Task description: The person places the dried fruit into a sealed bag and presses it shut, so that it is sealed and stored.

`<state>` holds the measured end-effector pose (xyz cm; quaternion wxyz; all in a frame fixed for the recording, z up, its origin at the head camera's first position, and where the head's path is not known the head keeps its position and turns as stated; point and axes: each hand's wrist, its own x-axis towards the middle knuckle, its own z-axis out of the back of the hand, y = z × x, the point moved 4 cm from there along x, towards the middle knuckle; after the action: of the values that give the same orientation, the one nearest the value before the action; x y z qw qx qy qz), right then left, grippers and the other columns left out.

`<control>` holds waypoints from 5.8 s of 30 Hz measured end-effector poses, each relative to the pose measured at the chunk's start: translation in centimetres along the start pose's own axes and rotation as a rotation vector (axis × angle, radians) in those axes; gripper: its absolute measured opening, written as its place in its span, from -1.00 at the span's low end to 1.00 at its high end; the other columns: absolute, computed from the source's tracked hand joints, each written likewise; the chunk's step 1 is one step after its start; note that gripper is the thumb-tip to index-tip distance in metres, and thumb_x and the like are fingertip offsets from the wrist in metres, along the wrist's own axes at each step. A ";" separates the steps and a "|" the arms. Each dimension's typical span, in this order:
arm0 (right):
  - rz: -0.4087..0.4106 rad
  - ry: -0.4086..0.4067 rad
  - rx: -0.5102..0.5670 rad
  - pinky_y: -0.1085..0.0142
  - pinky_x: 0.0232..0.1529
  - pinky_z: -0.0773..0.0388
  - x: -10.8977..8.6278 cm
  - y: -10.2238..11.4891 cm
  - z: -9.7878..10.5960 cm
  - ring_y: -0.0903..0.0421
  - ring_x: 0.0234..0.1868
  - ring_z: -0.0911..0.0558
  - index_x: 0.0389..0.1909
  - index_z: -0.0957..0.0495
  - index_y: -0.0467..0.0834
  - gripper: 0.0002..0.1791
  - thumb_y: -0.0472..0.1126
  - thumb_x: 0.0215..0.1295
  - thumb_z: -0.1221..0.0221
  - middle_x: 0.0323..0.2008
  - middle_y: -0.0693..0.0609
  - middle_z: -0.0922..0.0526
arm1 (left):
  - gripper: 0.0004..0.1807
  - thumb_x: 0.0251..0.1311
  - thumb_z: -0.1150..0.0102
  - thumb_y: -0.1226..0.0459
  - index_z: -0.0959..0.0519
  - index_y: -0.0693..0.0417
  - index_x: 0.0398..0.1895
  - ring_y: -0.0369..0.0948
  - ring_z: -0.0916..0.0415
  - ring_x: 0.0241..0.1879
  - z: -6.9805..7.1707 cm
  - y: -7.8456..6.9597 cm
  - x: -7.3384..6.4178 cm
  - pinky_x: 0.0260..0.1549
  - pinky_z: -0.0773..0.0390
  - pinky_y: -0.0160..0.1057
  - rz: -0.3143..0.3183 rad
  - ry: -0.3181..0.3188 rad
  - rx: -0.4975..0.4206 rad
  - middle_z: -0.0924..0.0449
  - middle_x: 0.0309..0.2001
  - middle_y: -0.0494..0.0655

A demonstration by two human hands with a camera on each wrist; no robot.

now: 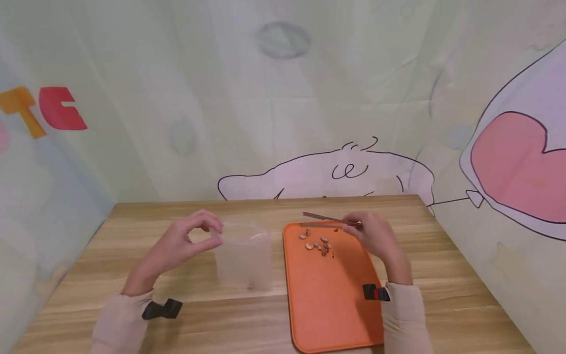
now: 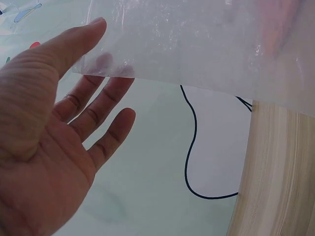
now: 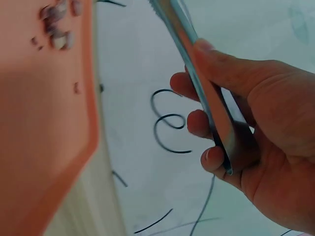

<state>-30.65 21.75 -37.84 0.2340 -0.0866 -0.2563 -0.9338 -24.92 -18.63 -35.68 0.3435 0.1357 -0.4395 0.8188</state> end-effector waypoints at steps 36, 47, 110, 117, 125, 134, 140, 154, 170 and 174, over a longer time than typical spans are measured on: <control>-0.137 0.069 -0.088 0.05 -0.28 -0.58 -0.2 -2.7 -1.6 0.03 -0.32 -0.67 -0.19 -0.72 -0.17 -0.87 -0.21 0.33 -0.30 -0.30 -0.03 -0.74 | -0.79 0.20 -0.39 0.35 -0.58 -0.15 -0.23 -0.25 -0.51 -0.09 0.2 0.0 0.1 -0.11 -0.51 -0.26 0.024 0.038 -0.013 -0.60 -0.10 -0.27; -0.122 0.072 -0.099 0.05 -0.28 -0.57 -0.1 -3.1 -2.9 0.03 -0.33 -0.65 -0.23 -0.71 -0.18 -0.91 -0.24 0.31 -0.32 -0.34 0.00 -0.72 | -0.79 0.20 -0.39 0.34 -0.58 -0.14 -0.23 -0.25 -0.51 -0.09 0.3 -0.1 -0.1 -0.10 -0.51 -0.27 0.033 0.038 -0.010 -0.60 -0.09 -0.27; -0.101 0.108 -0.127 0.15 -0.38 -0.53 0.2 -1.0 -2.8 0.14 -0.39 -0.60 -0.21 -0.74 -0.12 -0.90 -0.22 0.31 -0.32 -0.36 0.07 -0.71 | -0.76 0.14 -0.43 0.40 -0.57 -0.13 -0.32 -0.28 -0.48 -0.18 0.1 -0.7 0.3 -0.18 -0.50 -0.32 -0.055 -0.015 0.060 -0.56 -0.19 -0.30; -0.067 0.043 -0.069 0.22 -0.44 -0.47 0.1 -0.2 -1.5 0.16 -0.42 -0.57 -0.15 -0.73 -0.13 -0.85 -0.18 0.37 -0.27 -0.31 0.01 -0.73 | -0.76 0.14 -0.43 0.39 -0.57 -0.13 -0.32 -0.28 -0.49 -0.18 0.1 -0.7 0.0 -0.18 -0.51 -0.31 -0.043 -0.011 0.063 -0.56 -0.19 -0.31; 0.014 -0.191 0.134 0.39 -0.59 -0.31 -0.6 4.0 2.4 0.22 -0.56 -0.41 -0.14 -0.72 -0.15 -0.87 -0.23 0.35 -0.29 -0.50 0.07 -0.62 | -0.77 0.17 -0.42 0.36 -0.57 -0.15 -0.30 -0.28 -0.48 -0.17 0.0 -0.8 0.1 -0.16 -0.51 -0.27 -0.029 0.008 0.045 -0.55 -0.19 -0.32; 0.352 -0.259 0.192 0.51 -0.41 -0.54 -1.3 10.2 3.3 0.24 -0.45 -0.61 -0.18 -0.73 -0.11 -0.72 -0.48 0.14 -0.37 -0.33 0.11 -0.73 | -0.79 0.18 -0.41 0.35 -0.58 -0.14 -0.29 -0.28 -0.48 -0.21 -0.3 -0.9 0.2 -0.24 -0.54 -0.27 -0.009 0.025 0.031 -0.54 -0.18 -0.30; 0.268 -0.208 0.194 0.47 -0.46 -0.53 -1.2 9.7 3.0 0.25 -0.45 -0.61 -0.15 -0.72 -0.13 -0.77 -0.42 0.20 -0.36 -0.32 0.08 -0.73 | -0.79 0.19 -0.41 0.35 -0.58 -0.14 -0.28 -0.28 -0.49 -0.20 -0.3 -1.0 0.2 -0.23 -0.55 -0.26 0.003 0.023 0.039 -0.55 -0.17 -0.30; 0.035 0.049 0.007 0.24 -0.32 -0.61 -0.9 2.6 2.0 0.15 -0.32 -0.68 -0.18 -0.73 -0.17 -0.88 -0.29 0.27 -0.35 -0.27 0.03 -0.74 | -0.79 0.19 -0.41 0.35 -0.58 -0.15 -0.28 -0.29 -0.48 -0.17 0.2 -0.9 0.1 -0.17 -0.52 -0.31 -0.010 0.004 0.067 -0.54 -0.17 -0.32; -0.072 0.226 -0.105 0.16 -0.32 -0.47 -0.8 -0.3 -0.6 0.18 -0.39 -0.54 -0.34 -0.67 -0.12 -0.96 -0.24 0.30 -0.33 -0.43 0.16 -0.65 | -0.78 0.17 -0.42 0.36 -0.57 -0.14 -0.31 -0.29 -0.48 -0.18 0.2 -0.9 0.1 -0.18 -0.52 -0.32 -0.024 0.004 0.070 -0.55 -0.18 -0.31; -0.077 0.159 -0.083 0.21 -0.36 -0.46 -0.9 -0.2 0.2 0.17 -0.40 -0.54 -0.27 -0.69 -0.13 -0.95 -0.23 0.33 -0.30 -0.38 0.11 -0.68 | -0.78 0.17 -0.42 0.37 -0.57 -0.14 -0.31 -0.29 -0.48 -0.18 0.2 -0.7 0.1 -0.17 -0.52 -0.32 -0.027 0.005 0.065 -0.55 -0.18 -0.31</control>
<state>-29.97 22.34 -37.99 0.2138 -0.0121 -0.2014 -0.9558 -24.51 -18.43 -35.05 0.3510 0.1508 -0.4098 0.8283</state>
